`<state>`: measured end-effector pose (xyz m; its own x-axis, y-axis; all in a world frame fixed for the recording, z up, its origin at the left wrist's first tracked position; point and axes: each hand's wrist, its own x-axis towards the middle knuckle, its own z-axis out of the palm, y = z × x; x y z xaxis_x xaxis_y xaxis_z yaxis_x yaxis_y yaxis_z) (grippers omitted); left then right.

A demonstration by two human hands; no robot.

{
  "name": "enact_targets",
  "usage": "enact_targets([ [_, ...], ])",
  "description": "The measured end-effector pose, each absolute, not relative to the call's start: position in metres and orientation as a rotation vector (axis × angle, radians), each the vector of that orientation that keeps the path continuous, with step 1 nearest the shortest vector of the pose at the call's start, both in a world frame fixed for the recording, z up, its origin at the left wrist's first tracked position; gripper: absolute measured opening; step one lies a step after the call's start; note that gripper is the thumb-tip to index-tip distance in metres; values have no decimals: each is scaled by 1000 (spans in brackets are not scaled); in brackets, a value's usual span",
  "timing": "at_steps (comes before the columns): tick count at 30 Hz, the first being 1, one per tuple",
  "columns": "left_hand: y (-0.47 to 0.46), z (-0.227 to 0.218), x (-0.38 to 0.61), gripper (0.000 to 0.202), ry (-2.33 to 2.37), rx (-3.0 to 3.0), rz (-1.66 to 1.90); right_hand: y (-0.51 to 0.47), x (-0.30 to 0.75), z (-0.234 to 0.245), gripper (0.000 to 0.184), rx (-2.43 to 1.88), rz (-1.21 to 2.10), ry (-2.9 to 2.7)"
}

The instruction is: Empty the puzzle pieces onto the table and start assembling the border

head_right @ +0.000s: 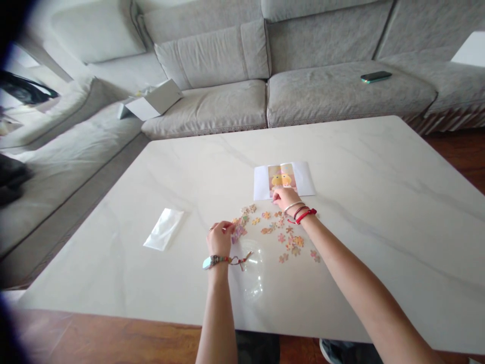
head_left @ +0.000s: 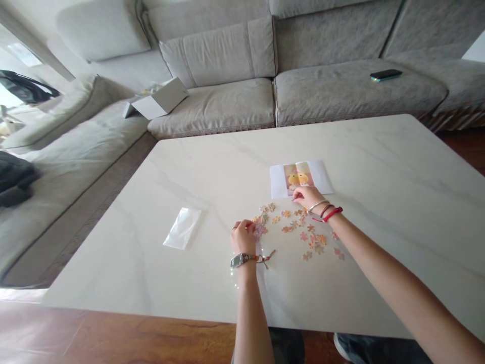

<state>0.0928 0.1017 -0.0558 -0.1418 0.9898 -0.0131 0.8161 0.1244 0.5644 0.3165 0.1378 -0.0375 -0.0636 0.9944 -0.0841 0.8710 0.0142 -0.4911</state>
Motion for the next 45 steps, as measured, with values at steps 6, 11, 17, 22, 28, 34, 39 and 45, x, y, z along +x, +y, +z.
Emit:
enact_targets([
  [6,101,-51,87,23,2051,1772,747,117,231,-34,10,-1623,834,-2253],
  [11,99,-48,98,22,1978,1836,808,111,224,-38,13,-1667,704,-2243],
  [17,93,-48,127,15,1906,2074,579,130,274,-37,12,-1957,539,-2224],
  [22,88,-50,140,10,1940,2139,431,135,276,-43,6,-1987,586,-2311],
  [28,85,-56,149,9,1853,2210,412,133,274,-36,11,-1976,597,-2382],
  [34,83,-55,150,11,1759,2253,415,134,270,-27,8,-1956,642,-2438],
  [39,87,-53,146,13,1810,2160,521,140,276,-29,7,-1902,800,-2383],
  [45,92,-53,150,19,1515,1864,800,139,289,-23,15,-1593,1074,-2237],
])
